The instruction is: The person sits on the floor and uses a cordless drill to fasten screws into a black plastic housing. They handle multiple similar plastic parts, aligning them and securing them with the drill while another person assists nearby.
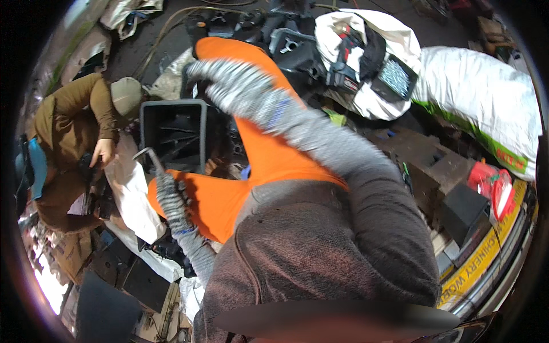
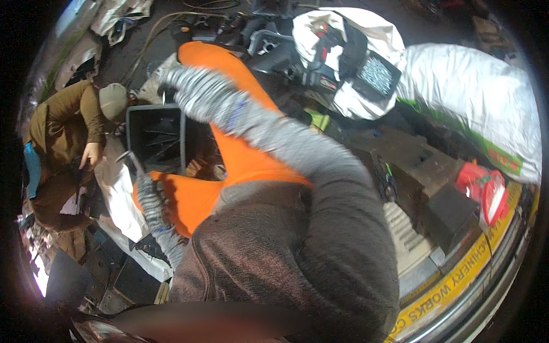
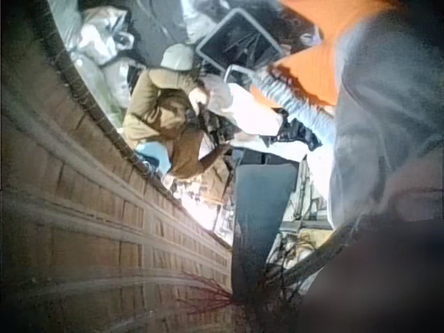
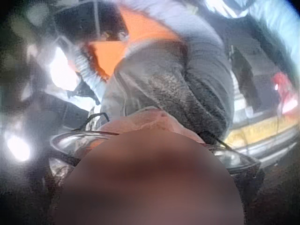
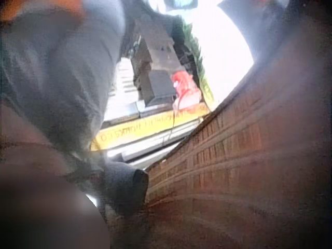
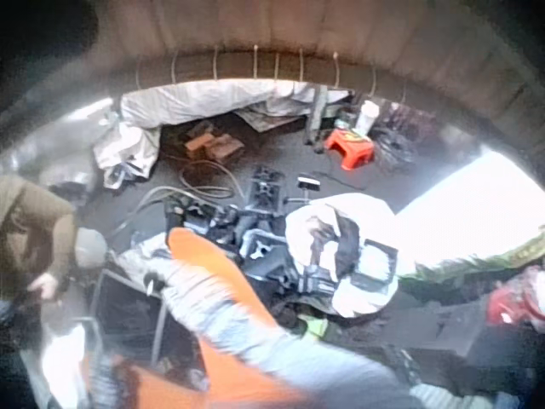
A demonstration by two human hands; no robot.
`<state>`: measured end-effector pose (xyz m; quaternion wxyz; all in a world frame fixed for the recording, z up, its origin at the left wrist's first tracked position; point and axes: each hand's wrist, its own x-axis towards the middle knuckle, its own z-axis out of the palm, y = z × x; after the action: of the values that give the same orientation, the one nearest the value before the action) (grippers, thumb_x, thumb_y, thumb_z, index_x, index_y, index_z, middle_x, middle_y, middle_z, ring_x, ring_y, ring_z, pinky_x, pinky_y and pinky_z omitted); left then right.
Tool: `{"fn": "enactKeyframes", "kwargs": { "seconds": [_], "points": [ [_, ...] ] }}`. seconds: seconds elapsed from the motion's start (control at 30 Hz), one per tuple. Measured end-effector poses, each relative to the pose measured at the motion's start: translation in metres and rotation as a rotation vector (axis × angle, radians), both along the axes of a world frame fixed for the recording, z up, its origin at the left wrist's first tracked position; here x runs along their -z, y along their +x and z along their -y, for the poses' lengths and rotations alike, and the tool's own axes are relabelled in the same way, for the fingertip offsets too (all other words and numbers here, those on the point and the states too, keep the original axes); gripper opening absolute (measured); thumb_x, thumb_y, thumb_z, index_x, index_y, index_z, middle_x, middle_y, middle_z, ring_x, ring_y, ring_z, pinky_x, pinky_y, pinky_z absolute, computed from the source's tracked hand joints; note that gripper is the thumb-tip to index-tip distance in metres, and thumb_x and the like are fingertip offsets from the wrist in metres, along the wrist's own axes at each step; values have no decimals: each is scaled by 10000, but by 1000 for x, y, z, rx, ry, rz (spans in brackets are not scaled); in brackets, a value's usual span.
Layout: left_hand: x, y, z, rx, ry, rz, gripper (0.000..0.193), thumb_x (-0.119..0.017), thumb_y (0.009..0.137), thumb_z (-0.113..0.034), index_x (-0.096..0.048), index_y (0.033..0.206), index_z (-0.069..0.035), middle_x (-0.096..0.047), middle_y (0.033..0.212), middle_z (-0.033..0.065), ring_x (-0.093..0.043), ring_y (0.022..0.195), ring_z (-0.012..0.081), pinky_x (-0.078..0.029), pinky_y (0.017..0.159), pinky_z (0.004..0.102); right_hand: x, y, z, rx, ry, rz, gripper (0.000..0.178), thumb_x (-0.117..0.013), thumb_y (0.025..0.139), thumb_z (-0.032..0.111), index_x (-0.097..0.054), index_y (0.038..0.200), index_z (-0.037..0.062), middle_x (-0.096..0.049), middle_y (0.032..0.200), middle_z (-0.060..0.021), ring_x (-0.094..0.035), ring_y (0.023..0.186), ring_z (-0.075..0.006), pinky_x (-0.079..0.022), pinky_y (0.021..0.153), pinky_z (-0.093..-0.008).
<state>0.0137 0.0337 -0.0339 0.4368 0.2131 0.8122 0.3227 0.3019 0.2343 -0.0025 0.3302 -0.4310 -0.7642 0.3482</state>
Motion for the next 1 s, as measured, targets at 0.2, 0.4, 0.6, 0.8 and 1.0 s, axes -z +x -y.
{"fn": "enactKeyframes", "kwargs": {
  "seconds": [0.2,0.4,0.6,0.8,1.0],
  "points": [
    [13,-24,26,-283,95,76,289,-584,983,-272,-603,1240,-142,-602,664,-5,-510,426,106,-405,349,241,-35,212,70,110,-96,752,451,-655,858,156,-577,1295,76,-642,1211,-176,-639,1086,-338,-506,961,-399],
    [-21,7,17,-54,35,48,299,-619,960,-373,-634,1140,-134,-517,642,-42,-459,463,76,-376,397,238,10,250,140,-568,-886,1162,438,-555,916,437,-676,1177,107,-694,1073,-175,-648,1012,-363,-500,918,-455],
    [-44,10,67,21,288,-300,221,-637,958,-307,-661,966,-88,-554,724,-46,-532,622,88,-451,568,260,-11,209,67,-241,-1,617,277,-583,964,283,-701,1127,91,-715,1018,-122,-682,935,-268,-522,865,-380],
    [-53,-22,179,-273,75,-705,304,-644,922,-326,-654,961,-25,-639,799,163,-622,774,355,-486,675,444,-4,90,32,-158,-684,-439,347,-542,1010,106,-545,1340,2,-638,1189,-117,-637,1064,-196,-556,884,-321],
    [-85,-8,290,-621,-309,-279,235,-638,931,-287,-640,942,-53,-578,655,48,-572,559,144,-502,554,313,32,1,69,-631,-1000,-529,378,-523,1006,125,-514,1342,-48,-604,1261,-156,-611,1126,-230,-515,928,-332]
  ]
}}
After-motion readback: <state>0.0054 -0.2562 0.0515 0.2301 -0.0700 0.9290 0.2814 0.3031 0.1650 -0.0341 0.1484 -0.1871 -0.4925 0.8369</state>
